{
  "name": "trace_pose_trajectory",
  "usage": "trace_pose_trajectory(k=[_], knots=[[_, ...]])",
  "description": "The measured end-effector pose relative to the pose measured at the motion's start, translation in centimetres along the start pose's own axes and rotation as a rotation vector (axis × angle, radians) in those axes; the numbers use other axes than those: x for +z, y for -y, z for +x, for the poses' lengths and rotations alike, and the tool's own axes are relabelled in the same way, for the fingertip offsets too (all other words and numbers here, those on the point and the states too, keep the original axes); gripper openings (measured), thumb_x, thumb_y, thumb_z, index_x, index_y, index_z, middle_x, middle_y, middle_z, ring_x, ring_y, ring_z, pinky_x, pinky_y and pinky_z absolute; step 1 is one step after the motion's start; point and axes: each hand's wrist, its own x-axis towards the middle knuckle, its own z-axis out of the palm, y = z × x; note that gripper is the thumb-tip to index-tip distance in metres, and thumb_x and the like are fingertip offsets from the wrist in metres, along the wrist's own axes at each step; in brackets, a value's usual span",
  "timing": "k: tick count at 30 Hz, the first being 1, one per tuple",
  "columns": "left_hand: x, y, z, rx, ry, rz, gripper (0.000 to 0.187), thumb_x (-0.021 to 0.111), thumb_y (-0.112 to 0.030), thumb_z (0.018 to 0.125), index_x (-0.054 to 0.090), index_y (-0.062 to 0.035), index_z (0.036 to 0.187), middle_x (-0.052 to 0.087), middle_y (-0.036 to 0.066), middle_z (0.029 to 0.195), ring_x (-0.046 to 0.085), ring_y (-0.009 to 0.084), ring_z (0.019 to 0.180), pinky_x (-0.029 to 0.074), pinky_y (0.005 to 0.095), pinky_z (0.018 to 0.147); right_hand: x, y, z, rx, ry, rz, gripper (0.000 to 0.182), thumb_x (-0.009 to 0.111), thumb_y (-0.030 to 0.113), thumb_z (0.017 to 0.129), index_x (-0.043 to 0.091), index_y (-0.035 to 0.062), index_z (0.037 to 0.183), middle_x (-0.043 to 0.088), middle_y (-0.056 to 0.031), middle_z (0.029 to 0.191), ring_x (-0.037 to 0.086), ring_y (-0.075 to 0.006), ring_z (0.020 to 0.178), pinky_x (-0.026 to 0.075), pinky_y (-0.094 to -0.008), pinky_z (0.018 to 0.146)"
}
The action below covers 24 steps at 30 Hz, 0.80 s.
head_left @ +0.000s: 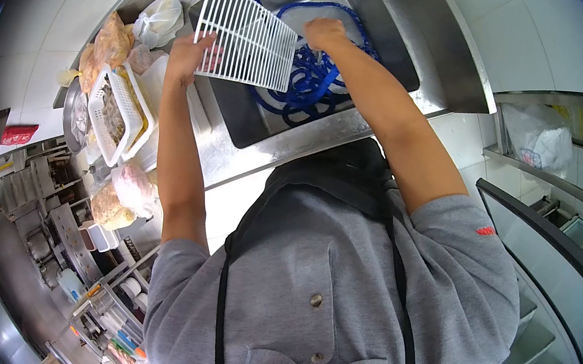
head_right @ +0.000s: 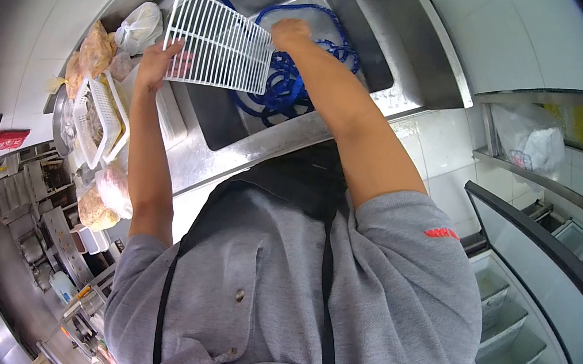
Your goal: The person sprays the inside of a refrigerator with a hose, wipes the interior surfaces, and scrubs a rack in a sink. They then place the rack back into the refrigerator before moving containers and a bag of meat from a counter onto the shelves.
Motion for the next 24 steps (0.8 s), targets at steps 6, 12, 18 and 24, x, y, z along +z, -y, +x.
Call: trace_pose_trajectory(k=[6,12,18,24], knots=[[-1.5,-1.6,-3.8,0.015,-0.076,-0.029,0.023,0.061,-0.022,0.085,0.063,-0.0014,0.094,0.065,0.009,0.076,0.061,0.0136,0.058,0.047,0.0244,0.049,1.0,-0.1,1.5,0.039,0.047,0.011,0.034,0.055,0.013,0.078,0.061,0.0065,0.111,0.058,-0.0156,0.117,0.057,-0.0297,0.108,0.047,-0.0414,0.088],[-2.0,-1.6,-5.2,0.003,-0.059,-0.051,0.022,0.060,-0.020,0.085,0.063,-0.0012,0.096,0.066,0.009,0.077,0.062,0.0144,0.058,0.048,0.0246,0.050,1.4,1.4,1.3,-0.004,0.000,0.121,0.034,0.057,0.021,0.079,0.061,0.0067,0.110,0.059,-0.0154,0.115,0.057,-0.0305,0.107,0.047,-0.0417,0.087],[-1.3,0.6,-4.1,-0.024,-0.028,-0.084,0.024,0.060,-0.022,0.085,0.062,-0.0010,0.098,0.065,0.009,0.076,0.062,0.0145,0.060,0.049,0.0256,0.051,1.4,2.2,1.7,-0.056,-0.097,0.208,0.034,0.057,0.027,0.080,0.062,0.0049,0.105,0.060,-0.0173,0.110,0.057,-0.0330,0.104,0.047,-0.0441,0.086],[0.4,0.8,-3.2,-0.034,-0.010,-0.035,0.019,0.059,-0.020,0.086,0.063,-0.0026,0.093,0.064,0.007,0.073,0.060,0.0133,0.056,0.046,0.0240,0.048,0.8,3.3,1.5,-0.093,-0.075,0.196,0.031,0.056,0.021,0.078,0.062,0.0052,0.104,0.061,-0.0169,0.106,0.059,-0.0341,0.099,0.048,-0.0432,0.083]])
